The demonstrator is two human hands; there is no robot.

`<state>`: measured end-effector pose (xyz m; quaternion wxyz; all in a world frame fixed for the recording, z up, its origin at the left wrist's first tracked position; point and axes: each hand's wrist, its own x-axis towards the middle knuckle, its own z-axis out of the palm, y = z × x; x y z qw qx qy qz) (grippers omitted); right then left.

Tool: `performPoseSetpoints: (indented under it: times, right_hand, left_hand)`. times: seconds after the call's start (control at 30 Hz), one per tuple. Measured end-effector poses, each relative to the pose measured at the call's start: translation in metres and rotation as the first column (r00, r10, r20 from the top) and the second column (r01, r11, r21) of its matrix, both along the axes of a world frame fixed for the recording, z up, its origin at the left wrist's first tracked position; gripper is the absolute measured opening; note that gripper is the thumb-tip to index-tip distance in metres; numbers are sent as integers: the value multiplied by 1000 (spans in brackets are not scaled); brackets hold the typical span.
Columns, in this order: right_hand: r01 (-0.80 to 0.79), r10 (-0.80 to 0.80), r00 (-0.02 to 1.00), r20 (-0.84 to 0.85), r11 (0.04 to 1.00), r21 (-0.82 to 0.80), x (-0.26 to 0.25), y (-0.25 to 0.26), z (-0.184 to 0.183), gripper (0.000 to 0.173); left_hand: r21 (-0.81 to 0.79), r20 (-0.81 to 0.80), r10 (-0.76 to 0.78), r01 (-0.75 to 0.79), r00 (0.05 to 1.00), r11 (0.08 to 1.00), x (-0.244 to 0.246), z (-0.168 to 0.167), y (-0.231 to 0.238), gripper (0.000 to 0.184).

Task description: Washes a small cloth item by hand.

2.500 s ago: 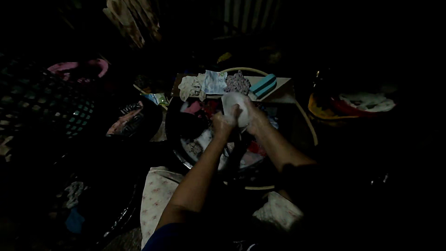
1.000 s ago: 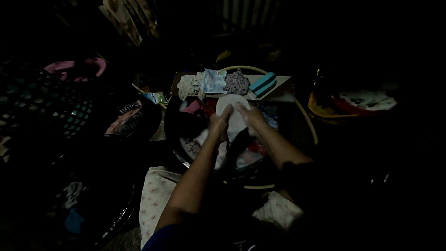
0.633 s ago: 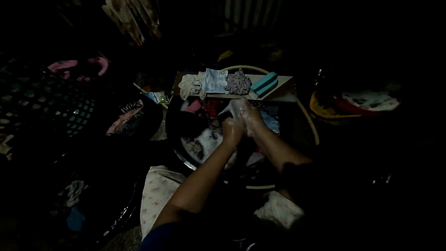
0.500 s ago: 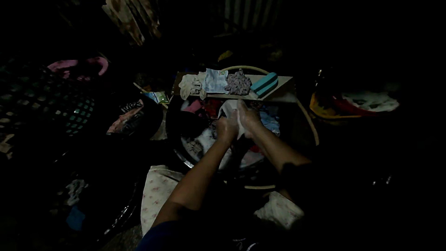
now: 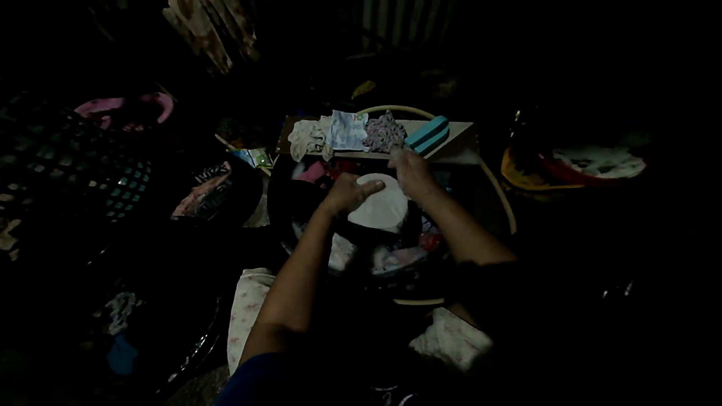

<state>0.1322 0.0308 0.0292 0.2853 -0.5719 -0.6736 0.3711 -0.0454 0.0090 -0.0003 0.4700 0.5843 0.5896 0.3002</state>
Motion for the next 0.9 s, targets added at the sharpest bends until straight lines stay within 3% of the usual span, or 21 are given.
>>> performPoseSetpoints:
  times: [0.07, 0.13, 0.2, 0.27, 0.33, 0.4, 0.47, 0.6, 0.77, 0.83, 0.9]
  right_hand:
    - [39, -41, 993, 108, 999, 18, 5, -4, 8, 54]
    - [-1, 52, 968, 246, 979, -205, 12, -9, 14, 70]
    - [-62, 204, 947, 247, 873, -484, 16, -12, 4, 89]
    - [-76, 177, 975, 131, 828, -555, 14, -14, -8, 93]
    - [-38, -12, 994, -111, 900, -433, 9, -13, -23, 77]
    - [10, -116, 928, -353, 957, -290, 5, -7, -31, 60]
    - [29, -133, 881, -454, 973, -230, 2, -4, -32, 54]
    - [63, -182, 844, -505, 968, -244, -5, -13, -24, 49]
    - [106, -287, 845, -451, 917, -384, -14, -13, -15, 64]
    - [124, -339, 786, -517, 906, -405, -22, -10, -23, 57]
    - [111, -316, 748, -584, 927, -359, -29, -6, -40, 37]
  left_hand:
    - [6, 77, 180, -181, 981, 984, -2, -8, 0, 39]
    - [-1, 171, 340, -344, 925, 939, 0, -16, -2, 41]
    - [1, 241, 424, -437, 873, 899, 8, -16, -7, 39]
    - [-11, 373, 453, -484, 810, 875, 18, -15, -11, 37]
    - [-16, 503, 400, -455, 766, 891, 22, -18, -14, 36]
    - [-13, 562, 291, -343, 774, 939, 17, -21, -15, 37]
    - [-27, 503, 245, -268, 829, 963, 13, -19, -15, 37]
    - [81, 185, 269, -287, 945, 954, 11, -8, -6, 52]
    - [241, -95, 374, -344, 922, 908, 39, 16, -21, 56]
    - [243, -162, 356, -313, 920, 918, 58, 25, -33, 55]
    - [241, -247, 328, -270, 912, 932, 70, 28, -36, 55]
